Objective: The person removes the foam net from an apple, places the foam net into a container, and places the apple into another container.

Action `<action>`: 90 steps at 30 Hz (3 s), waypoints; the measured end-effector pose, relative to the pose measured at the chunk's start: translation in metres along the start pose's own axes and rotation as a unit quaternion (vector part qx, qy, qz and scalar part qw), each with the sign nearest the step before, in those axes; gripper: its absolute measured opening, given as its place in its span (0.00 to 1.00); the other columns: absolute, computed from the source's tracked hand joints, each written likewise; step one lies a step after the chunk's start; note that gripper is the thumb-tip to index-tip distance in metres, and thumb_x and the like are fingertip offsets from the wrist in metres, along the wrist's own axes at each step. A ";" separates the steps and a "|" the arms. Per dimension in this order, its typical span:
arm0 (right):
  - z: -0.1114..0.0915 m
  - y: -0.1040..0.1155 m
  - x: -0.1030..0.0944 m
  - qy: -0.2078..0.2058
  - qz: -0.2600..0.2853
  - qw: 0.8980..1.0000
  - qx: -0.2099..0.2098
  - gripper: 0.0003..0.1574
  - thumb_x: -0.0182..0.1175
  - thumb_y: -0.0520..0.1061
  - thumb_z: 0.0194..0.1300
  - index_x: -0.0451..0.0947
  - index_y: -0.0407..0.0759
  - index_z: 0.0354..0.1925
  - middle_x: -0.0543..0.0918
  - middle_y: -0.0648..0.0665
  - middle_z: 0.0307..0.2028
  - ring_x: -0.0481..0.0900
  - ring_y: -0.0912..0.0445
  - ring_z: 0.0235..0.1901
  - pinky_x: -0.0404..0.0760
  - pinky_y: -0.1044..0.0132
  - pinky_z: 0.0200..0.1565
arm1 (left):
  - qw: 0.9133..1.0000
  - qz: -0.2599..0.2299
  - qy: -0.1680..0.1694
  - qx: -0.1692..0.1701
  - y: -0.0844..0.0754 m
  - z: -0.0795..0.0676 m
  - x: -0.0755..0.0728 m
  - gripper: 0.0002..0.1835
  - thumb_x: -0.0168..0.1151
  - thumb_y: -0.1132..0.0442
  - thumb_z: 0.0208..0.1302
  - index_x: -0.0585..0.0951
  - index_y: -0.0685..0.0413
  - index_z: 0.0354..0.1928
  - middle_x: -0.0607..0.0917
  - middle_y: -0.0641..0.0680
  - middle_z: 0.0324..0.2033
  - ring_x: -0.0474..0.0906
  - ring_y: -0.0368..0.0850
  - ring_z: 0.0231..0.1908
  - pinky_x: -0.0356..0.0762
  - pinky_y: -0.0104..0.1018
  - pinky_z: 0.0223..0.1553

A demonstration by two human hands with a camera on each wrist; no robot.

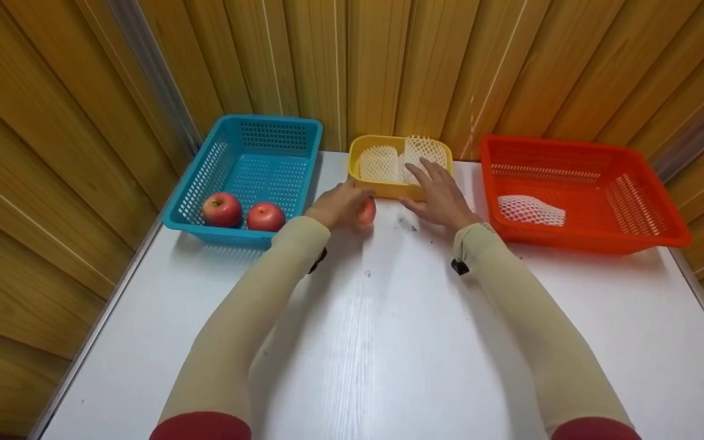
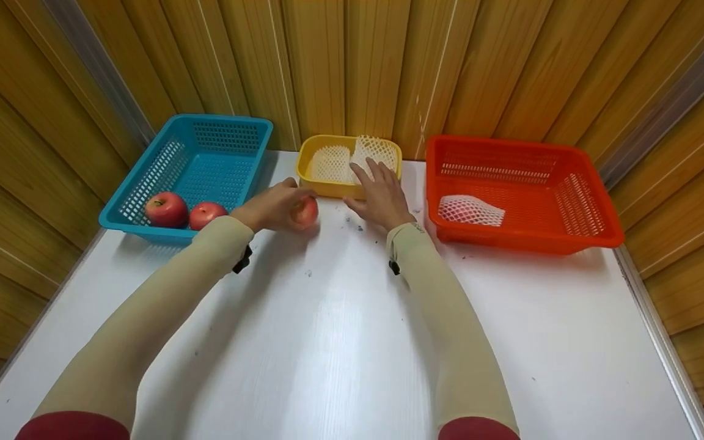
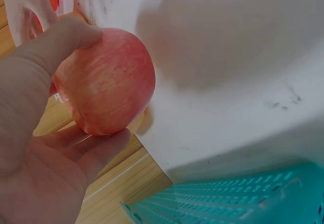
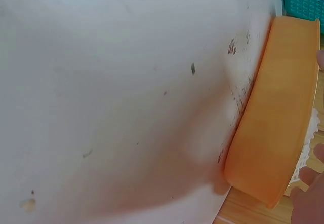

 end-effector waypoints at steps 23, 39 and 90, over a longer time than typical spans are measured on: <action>0.002 0.040 0.017 -0.018 0.021 0.999 -0.034 0.54 0.61 0.74 0.65 0.53 0.62 0.81 0.49 0.44 0.80 0.48 0.41 0.78 0.55 0.34 0.73 | 0.996 -0.019 -0.076 0.033 0.011 -0.023 -0.049 0.38 0.79 0.55 0.56 0.74 0.42 0.69 0.74 0.58 0.57 0.73 0.51 0.54 0.83 0.43 0.52; 0.009 0.073 0.025 -0.015 0.042 0.996 -0.073 0.55 0.60 0.74 0.66 0.52 0.60 0.81 0.50 0.43 0.80 0.49 0.42 0.78 0.55 0.42 0.75 | 0.989 -0.039 -0.143 0.014 0.041 -0.041 -0.085 0.37 0.78 0.55 0.55 0.74 0.41 0.68 0.73 0.59 0.58 0.70 0.53 0.57 0.84 0.47 0.50; 0.023 0.193 0.034 0.057 0.103 0.986 -0.122 0.62 0.56 0.82 0.61 0.40 0.70 0.82 0.43 0.51 0.82 0.46 0.49 0.80 0.57 0.43 0.75 | 0.983 -0.049 -0.143 -0.107 0.123 -0.083 -0.134 0.38 0.71 0.50 0.59 0.70 0.48 0.71 0.70 0.62 0.62 0.65 0.59 0.60 0.77 0.59 0.54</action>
Point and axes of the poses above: each hand's wrist, its own z-axis towards the middle knuckle, its own x-axis out of the palm, y = z × x, the point moved 3 cm from there along z, towards the middle knuckle
